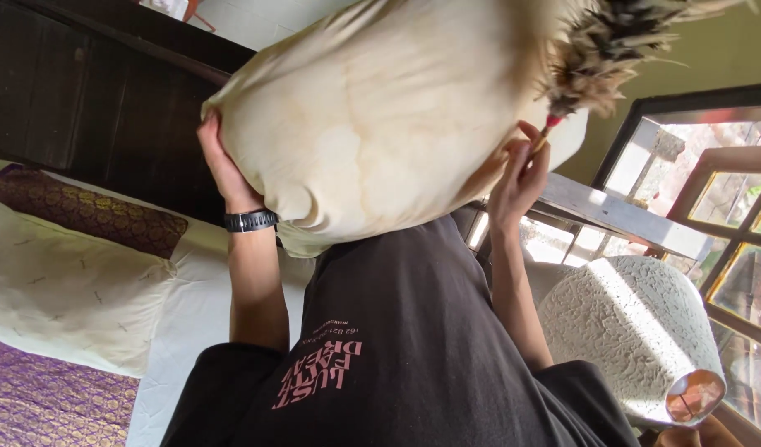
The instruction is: Dusting a bed pillow with a feather duster.
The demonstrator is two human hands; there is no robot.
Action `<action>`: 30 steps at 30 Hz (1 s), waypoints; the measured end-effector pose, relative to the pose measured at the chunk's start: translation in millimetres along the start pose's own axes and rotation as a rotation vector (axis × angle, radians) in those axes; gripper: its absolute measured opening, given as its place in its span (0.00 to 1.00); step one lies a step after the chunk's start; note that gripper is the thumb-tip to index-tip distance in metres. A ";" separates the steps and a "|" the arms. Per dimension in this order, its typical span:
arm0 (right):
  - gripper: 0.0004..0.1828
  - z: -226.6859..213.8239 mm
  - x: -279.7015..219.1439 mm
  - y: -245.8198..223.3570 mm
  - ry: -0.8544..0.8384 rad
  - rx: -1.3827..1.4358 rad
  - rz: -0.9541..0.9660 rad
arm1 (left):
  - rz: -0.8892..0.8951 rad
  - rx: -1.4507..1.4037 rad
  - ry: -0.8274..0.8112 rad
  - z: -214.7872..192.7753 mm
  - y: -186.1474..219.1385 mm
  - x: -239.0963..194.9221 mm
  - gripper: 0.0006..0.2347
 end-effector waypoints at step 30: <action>0.15 -74.1 -16.9 6.3 -0.102 -0.763 0.032 | 1.187 1.246 -0.632 42.5 81.7 24.9 0.08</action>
Point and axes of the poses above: each hand's wrist, its own x-axis towards the middle knuckle, its own z-axis out of the palm, y = z × x, the point moved 6 cm from there along x, towards the middle knuckle, and after that the axes turned 9 degrees about y, right-handed, at the moved point
